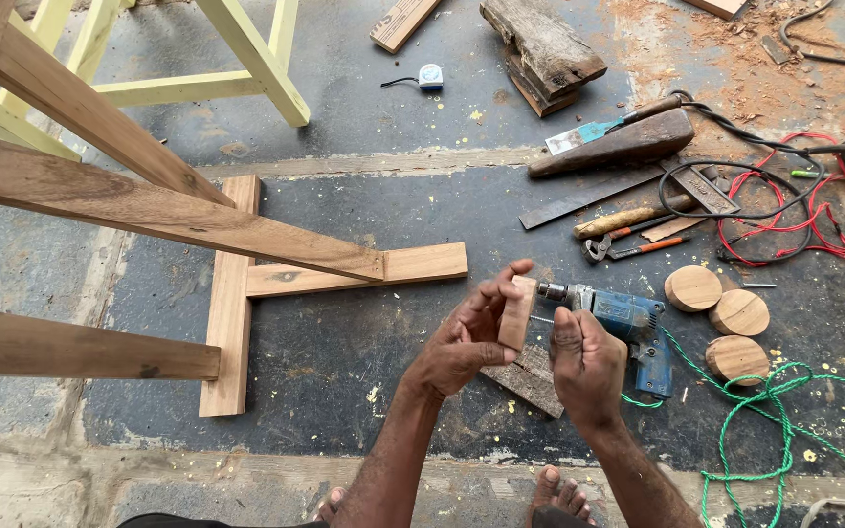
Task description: The person retrieves a drill bit from a tool bag, inserts it into a corded drill, and tightens the chuck. They then place a small round wooden piece on a scrap block and drill a hole through it. The person repeats this process for several round wooden pieces, inserting a screw into each drilled hole to test fit.
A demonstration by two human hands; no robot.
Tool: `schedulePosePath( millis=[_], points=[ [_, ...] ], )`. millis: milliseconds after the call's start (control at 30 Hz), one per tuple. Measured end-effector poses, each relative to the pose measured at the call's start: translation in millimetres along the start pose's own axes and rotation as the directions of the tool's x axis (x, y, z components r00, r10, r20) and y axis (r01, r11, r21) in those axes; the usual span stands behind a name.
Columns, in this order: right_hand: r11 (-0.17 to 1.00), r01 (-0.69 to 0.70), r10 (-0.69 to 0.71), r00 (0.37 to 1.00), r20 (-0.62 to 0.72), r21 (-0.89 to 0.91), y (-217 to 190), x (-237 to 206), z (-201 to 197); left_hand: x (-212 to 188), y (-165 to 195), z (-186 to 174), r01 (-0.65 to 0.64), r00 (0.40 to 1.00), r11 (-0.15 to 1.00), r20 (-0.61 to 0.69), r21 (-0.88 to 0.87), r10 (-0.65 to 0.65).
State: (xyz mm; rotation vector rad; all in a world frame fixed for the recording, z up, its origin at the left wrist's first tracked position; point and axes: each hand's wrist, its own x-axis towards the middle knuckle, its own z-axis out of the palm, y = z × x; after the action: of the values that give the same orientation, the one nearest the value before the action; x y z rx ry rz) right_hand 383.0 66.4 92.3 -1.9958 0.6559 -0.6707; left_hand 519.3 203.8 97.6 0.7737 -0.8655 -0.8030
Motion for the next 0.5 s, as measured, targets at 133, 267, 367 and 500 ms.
schedulePosePath(
  millis=[133,267,367,500],
  points=[
    [0.990,0.133,-0.134,0.991,-0.009,-0.040,13,-4,8,4,-4,-5,0.359,0.885,0.898,-0.211,-0.256,-0.414],
    [0.965,0.193,-0.202,0.979,-0.033,-0.179,26,-7,14,-4,-10,-13,0.547,0.807,0.835,-0.225,-0.067,-0.547],
    [0.972,-0.090,0.091,0.996,0.004,0.218,30,-11,16,-16,-19,-19,0.215,0.976,0.976,-0.027,0.033,-0.215],
    [0.997,0.067,-0.066,0.997,0.031,-0.050,32,-12,14,-12,-45,-27,0.430,0.846,0.844,-0.183,-0.321,-0.501]
  ],
)
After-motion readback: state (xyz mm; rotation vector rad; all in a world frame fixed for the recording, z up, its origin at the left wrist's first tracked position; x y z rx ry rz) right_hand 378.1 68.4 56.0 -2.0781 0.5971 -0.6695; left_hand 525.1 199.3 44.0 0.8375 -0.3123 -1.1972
